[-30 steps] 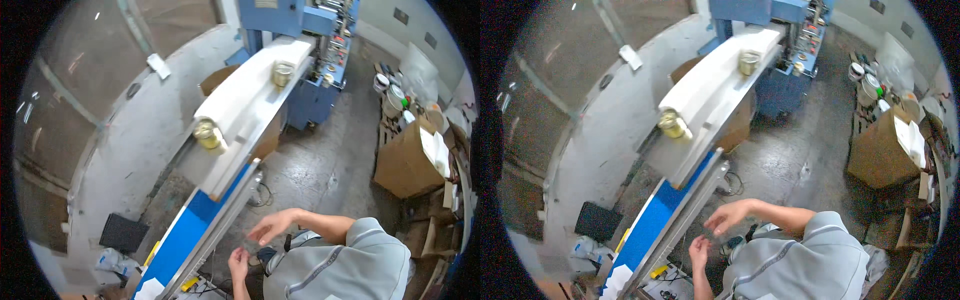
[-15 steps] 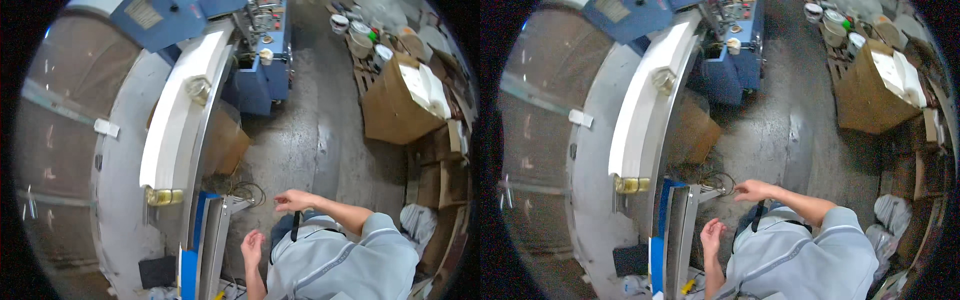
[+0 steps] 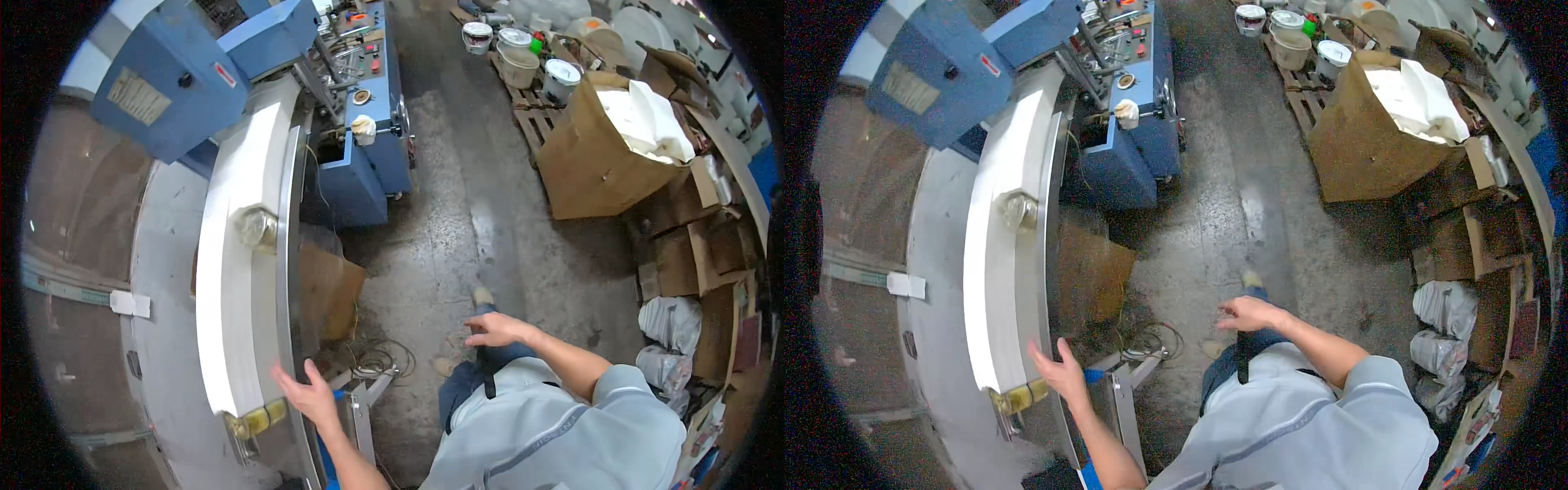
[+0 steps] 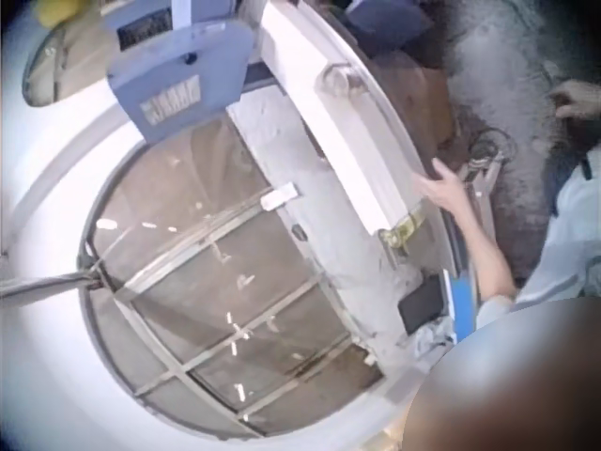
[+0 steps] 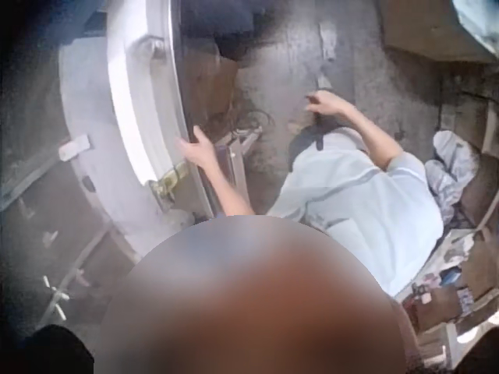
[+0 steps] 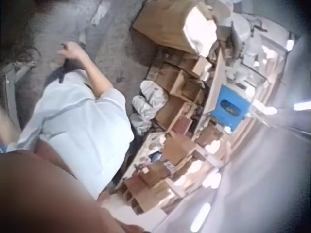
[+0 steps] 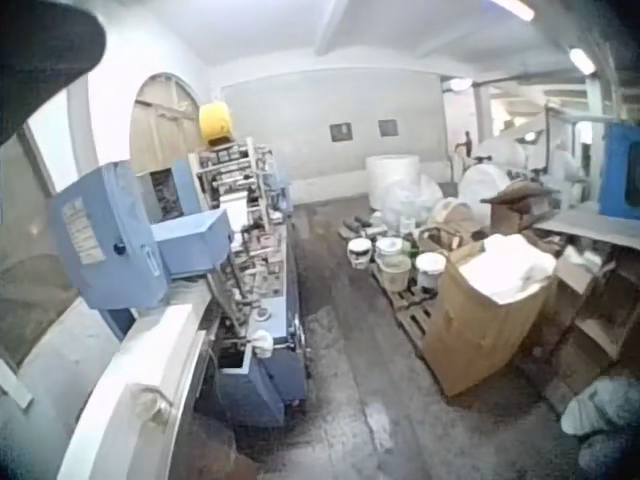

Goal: Organizing and aligning paper product blocks on a conveyor belt in a paper mill.

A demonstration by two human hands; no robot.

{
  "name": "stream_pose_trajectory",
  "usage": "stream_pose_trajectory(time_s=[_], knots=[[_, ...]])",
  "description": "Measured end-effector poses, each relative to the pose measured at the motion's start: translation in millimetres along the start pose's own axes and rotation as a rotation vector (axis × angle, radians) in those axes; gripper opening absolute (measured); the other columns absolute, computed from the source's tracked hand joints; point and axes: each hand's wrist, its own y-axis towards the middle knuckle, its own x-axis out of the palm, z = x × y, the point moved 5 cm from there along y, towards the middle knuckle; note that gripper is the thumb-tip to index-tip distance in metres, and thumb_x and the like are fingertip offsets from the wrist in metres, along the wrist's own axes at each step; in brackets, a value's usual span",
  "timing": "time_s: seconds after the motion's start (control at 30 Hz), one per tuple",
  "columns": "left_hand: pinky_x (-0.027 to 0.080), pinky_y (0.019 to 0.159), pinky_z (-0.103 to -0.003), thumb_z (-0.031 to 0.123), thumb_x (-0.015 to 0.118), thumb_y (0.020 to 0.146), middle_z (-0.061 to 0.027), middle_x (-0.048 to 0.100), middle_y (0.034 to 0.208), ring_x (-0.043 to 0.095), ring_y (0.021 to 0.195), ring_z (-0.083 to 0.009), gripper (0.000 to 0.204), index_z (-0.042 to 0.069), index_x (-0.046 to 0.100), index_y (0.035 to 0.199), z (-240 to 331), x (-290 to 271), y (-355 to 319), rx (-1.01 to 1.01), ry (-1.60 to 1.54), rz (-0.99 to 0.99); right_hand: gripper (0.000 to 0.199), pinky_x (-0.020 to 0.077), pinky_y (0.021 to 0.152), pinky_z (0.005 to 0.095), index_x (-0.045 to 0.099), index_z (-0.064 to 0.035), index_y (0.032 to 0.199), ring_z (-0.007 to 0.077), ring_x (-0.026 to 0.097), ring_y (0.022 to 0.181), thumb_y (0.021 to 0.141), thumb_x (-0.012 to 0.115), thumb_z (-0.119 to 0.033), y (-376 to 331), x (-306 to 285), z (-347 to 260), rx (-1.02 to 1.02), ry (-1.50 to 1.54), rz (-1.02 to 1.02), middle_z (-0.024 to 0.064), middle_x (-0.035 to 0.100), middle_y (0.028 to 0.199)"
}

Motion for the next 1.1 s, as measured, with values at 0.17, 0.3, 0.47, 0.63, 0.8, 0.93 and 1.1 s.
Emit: stream_pose_trajectory(time_s=[0.17,0.3,0.47,0.63,0.8,0.93,1.1], knots=[[0.027,0.112,-0.047,0.029,0.067,0.088,-0.0331,0.034,0.144,0.033,0.133,-0.0457,0.078,-0.012,0.028,0.142,3,59,49,-0.054,0.29,-0.134,0.059,0.0495,0.09,0.0385,0.054,0.0023,0.127,0.0324,0.063,0.107,0.086,0.068,-0.038,115,-103,45,-0.06,0.134,0.129,0.0224,0.064,0.117],[0.026,0.112,-0.046,0.032,0.07,0.084,-0.0335,0.033,0.144,0.034,0.133,-0.0457,0.087,-0.013,0.024,0.142,-23,115,51,-0.059,0.617,-0.223,0.054,0.0516,0.086,0.037,0.055,-0.0005,0.125,0.0272,0.065,0.1,0.087,0.068,-0.036,258,-199,108,-0.151,0.232,0.296,0.0191,0.066,0.111],[0.03,0.109,-0.042,0.027,0.076,0.082,-0.0303,0.043,0.137,0.042,0.127,-0.0386,0.08,-0.011,0.033,0.137,-18,142,62,-0.328,0.689,-0.186,0.065,0.0507,0.083,0.0346,0.047,0.0014,0.136,0.0205,0.061,0.098,0.085,0.07,-0.032,436,-324,149,-0.277,0.459,0.591,0.015,0.063,0.112],[0.025,0.113,-0.041,0.03,0.076,0.082,-0.029,0.032,0.146,0.035,0.134,-0.0379,0.094,-0.015,0.018,0.141,-33,143,64,-0.609,0.849,-0.27,0.075,0.0426,0.098,0.0439,0.036,0.003,0.139,0.0413,0.053,0.114,0.084,0.069,-0.037,522,-399,145,-0.551,0.396,0.907,0.0257,0.05,0.127],[0.015,0.117,-0.044,0.038,0.078,0.078,-0.0301,0.021,0.15,0.023,0.141,-0.0358,0.108,-0.012,0.01,0.145,-18,172,75,-0.63,0.662,-0.352,0.058,0.0467,0.091,0.0449,0.046,0.0109,0.124,0.0389,0.055,0.103,0.086,0.066,-0.028,552,-422,146,-0.54,0.487,0.694,0.0268,0.053,0.112],[0.025,0.112,-0.04,0.023,0.077,0.081,-0.025,0.028,0.146,0.031,0.134,-0.0295,0.093,-0.011,0.016,0.142,-42,155,71,-0.725,0.695,-0.319,0.058,0.0503,0.084,0.0428,0.048,0.0098,0.123,0.0337,0.059,0.097,0.085,0.069,-0.028,565,-411,157,-0.662,0.473,0.852,0.0236,0.056,0.108],[0.019,0.115,-0.044,0.029,0.079,0.079,-0.0303,0.025,0.148,0.027,0.138,-0.0357,0.097,-0.013,0.018,0.141,-43,149,71,-0.703,0.647,-0.279,0.057,0.0505,0.084,0.0419,0.049,0.009,0.123,0.0327,0.06,0.097,0.085,0.069,-0.029,561,-419,154,-0.679,0.593,0.809,0.0229,0.056,0.108]])
